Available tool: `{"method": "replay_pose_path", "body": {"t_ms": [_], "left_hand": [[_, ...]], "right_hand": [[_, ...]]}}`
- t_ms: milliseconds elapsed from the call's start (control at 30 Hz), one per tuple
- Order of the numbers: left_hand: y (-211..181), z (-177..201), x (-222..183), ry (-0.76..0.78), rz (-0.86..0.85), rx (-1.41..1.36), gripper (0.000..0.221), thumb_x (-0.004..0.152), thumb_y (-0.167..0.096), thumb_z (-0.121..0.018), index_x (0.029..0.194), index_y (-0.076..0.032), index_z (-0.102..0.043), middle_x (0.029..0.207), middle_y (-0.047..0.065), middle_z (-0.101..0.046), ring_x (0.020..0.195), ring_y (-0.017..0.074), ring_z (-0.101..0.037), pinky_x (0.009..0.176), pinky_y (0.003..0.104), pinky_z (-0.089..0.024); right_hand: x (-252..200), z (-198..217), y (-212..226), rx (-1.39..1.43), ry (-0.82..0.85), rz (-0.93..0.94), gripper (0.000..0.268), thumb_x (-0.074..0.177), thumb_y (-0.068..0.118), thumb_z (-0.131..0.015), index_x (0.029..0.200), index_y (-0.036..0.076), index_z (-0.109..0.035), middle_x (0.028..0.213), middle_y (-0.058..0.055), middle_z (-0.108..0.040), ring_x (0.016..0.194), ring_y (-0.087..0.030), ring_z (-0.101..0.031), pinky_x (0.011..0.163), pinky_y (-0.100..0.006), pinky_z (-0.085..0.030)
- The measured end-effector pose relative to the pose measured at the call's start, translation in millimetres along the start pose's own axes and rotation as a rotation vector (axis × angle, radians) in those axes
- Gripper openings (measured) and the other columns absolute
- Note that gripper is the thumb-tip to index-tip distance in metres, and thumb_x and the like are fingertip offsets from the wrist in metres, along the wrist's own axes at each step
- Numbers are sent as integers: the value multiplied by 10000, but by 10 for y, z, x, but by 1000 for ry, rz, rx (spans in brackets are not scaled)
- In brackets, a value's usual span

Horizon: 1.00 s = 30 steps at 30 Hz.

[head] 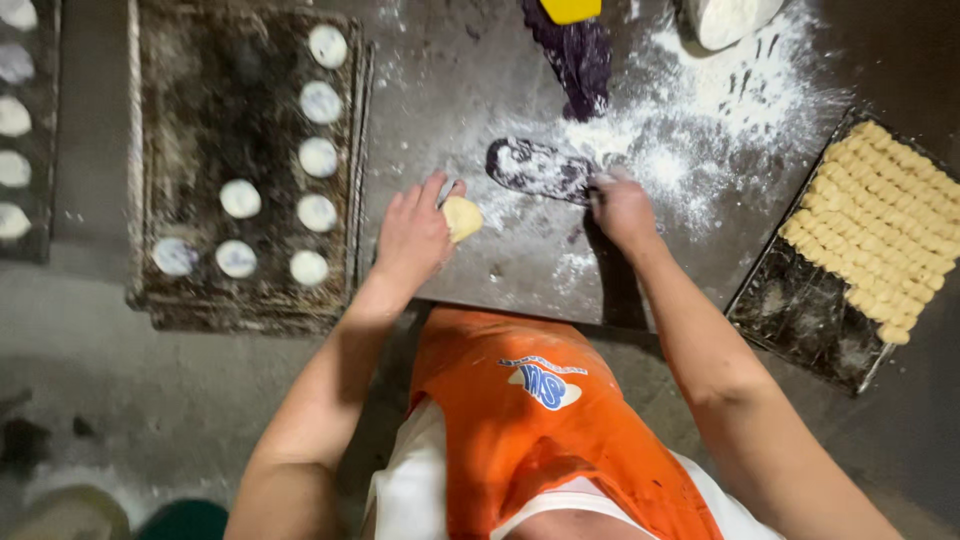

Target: The person makes filled buns by taking pieces of dough, stuffing them with filling, pinching them closed, rolling them into balls, and placing them onto baking trays by hand.

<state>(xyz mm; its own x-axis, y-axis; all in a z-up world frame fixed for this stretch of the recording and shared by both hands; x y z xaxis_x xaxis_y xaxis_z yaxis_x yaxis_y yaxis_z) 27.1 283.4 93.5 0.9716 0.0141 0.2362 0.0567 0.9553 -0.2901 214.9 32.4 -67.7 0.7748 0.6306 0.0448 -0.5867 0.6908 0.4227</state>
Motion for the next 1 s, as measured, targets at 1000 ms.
{"method": "replay_pose_path", "body": {"t_ms": [1000], "left_hand": [[-756,132,794,268,33,-1022,341,773,-215,-845,1037,-60,-696,898,116,-769,817,166,-737,727,326,-573]], "right_hand": [[-516,2092,2485,433,-357,210,415,937,-12,-715,1327,117,-655,1200,-151,-706,1095,-323,-729,971,-395,-594]]}}
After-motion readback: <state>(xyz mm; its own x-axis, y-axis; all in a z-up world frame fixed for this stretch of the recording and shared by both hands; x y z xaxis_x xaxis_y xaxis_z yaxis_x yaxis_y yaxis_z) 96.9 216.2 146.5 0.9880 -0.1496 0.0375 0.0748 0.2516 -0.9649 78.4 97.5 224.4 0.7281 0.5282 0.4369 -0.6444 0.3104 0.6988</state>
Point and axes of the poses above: each hand's wrist, its own x-axis towards the middle knuckle, its own z-axis out of the back of the hand, y = z × x, the point moved 10 cm from there along x, towards the middle knuckle
